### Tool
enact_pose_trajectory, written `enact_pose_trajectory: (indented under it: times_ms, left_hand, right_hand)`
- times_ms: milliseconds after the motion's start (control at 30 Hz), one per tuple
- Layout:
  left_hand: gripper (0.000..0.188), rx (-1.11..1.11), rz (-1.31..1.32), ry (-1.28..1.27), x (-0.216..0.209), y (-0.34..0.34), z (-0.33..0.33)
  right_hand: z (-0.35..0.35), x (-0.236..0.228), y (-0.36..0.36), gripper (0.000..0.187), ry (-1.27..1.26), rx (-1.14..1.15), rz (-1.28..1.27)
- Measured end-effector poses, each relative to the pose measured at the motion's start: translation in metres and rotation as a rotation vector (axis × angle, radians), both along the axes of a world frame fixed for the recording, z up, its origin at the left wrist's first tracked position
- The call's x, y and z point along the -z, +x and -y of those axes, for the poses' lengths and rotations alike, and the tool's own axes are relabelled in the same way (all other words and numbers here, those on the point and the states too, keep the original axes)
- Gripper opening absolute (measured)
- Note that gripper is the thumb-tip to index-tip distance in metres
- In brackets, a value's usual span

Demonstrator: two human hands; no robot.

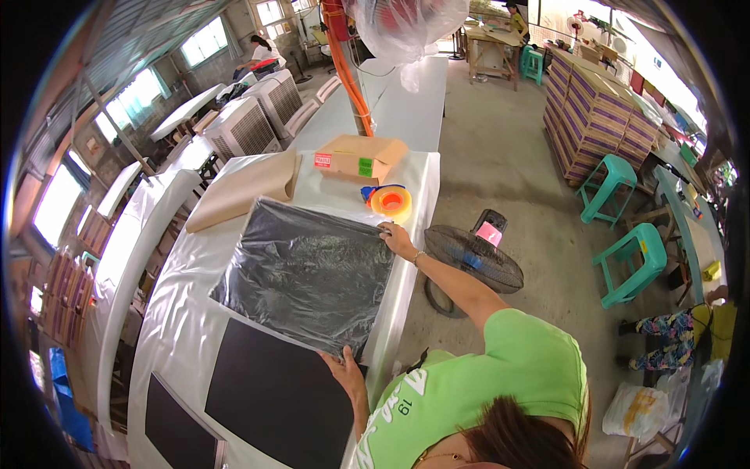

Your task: The person wraps large black and white illustration boards in plastic sheeting, placing a board onto a plastic bag and pulling the bag over it.

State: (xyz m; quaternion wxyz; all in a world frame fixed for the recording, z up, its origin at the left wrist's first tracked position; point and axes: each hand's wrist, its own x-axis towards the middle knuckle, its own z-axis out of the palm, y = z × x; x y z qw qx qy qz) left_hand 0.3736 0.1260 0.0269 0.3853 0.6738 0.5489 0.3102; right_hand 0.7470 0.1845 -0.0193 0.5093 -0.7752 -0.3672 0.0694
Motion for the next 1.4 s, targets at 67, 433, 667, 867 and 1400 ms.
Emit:
enact_pose_trajectory:
  times_ms: [67, 433, 667, 867, 1400]
  left_hand:
    - [0.065, -0.045, 0.236, -0.063, 0.023, 0.007, -0.005]
    - [0.077, 0.029, 0.032, -0.040, 0.045, 0.021, -0.019]
    - [0.078, 0.090, -0.038, -0.226, 0.019, 0.033, -0.016]
    - [0.076, 0.081, -0.161, -0.174, 0.029, 0.021, -0.036]
    - [0.084, 0.113, -0.524, -0.155, 0.033, 0.040, -0.041]
  right_hand:
    - [-0.014, 0.009, 0.011, 0.031, -0.038, -0.030, 0.052]
    - [-0.032, 0.017, 0.040, 0.025, 0.022, -0.056, 0.223]
    - [-0.033, 0.039, 0.071, 0.030, -0.069, 0.036, 0.442]
    - [-0.043, 0.023, 0.034, 0.030, -0.265, 0.168, 0.425]
    - [-0.042, 0.026, 0.001, 0.026, -0.350, 0.377, 0.746]
